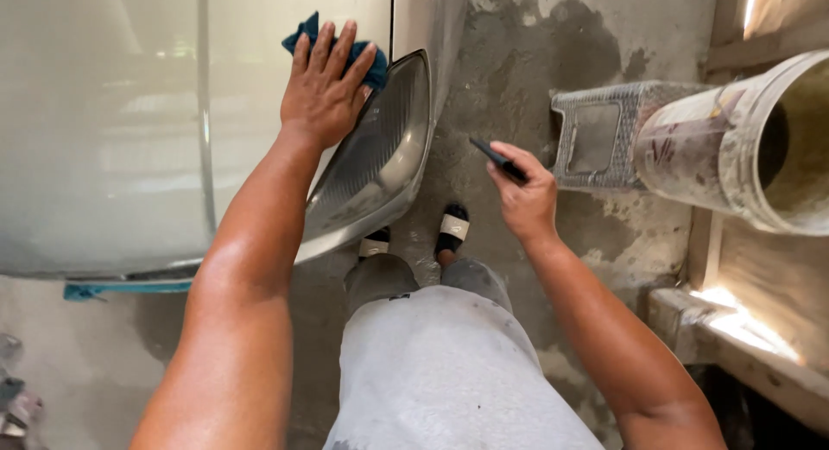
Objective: The person scrubs the front headlight of a silver car using a black sanding block and a blue cloth. They repeatedly dip the sanding block and cloth into a bucket of water to wet them before continuing to scrub the headlight surface.
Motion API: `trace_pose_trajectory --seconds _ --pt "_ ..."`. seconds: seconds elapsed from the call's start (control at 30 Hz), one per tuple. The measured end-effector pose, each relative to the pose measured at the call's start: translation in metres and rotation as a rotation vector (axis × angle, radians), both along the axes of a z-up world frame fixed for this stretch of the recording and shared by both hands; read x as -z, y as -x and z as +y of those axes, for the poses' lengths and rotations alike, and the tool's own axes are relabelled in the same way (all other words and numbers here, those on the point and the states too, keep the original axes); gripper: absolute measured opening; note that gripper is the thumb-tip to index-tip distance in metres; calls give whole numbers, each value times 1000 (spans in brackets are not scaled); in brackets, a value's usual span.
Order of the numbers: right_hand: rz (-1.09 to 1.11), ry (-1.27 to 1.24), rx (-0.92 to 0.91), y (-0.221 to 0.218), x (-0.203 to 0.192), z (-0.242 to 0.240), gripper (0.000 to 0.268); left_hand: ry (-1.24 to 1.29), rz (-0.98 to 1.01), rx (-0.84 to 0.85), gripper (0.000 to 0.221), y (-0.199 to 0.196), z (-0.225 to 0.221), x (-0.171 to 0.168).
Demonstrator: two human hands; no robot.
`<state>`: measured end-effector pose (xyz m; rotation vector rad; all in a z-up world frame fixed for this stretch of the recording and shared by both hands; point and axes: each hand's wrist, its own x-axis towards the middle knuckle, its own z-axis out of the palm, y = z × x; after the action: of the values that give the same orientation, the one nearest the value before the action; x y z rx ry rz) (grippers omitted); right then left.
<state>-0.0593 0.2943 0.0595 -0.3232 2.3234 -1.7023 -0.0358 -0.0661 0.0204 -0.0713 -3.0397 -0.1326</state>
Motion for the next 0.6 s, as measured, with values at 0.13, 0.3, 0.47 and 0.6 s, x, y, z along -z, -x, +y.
trace_pose_trajectory --seconds 0.13,0.3,0.47,0.6 --pt "90 -9 104 -1 19 -65 30 -28 32 84 59 38 -15 -2" --pt "292 -33 173 -19 54 -147 47 -79 64 131 58 54 -25 0" --pt "290 -160 165 -60 91 -172 55 -103 75 148 57 56 -26 0" --pt "265 -234 127 -73 81 -180 59 -66 137 155 56 52 -28 7"
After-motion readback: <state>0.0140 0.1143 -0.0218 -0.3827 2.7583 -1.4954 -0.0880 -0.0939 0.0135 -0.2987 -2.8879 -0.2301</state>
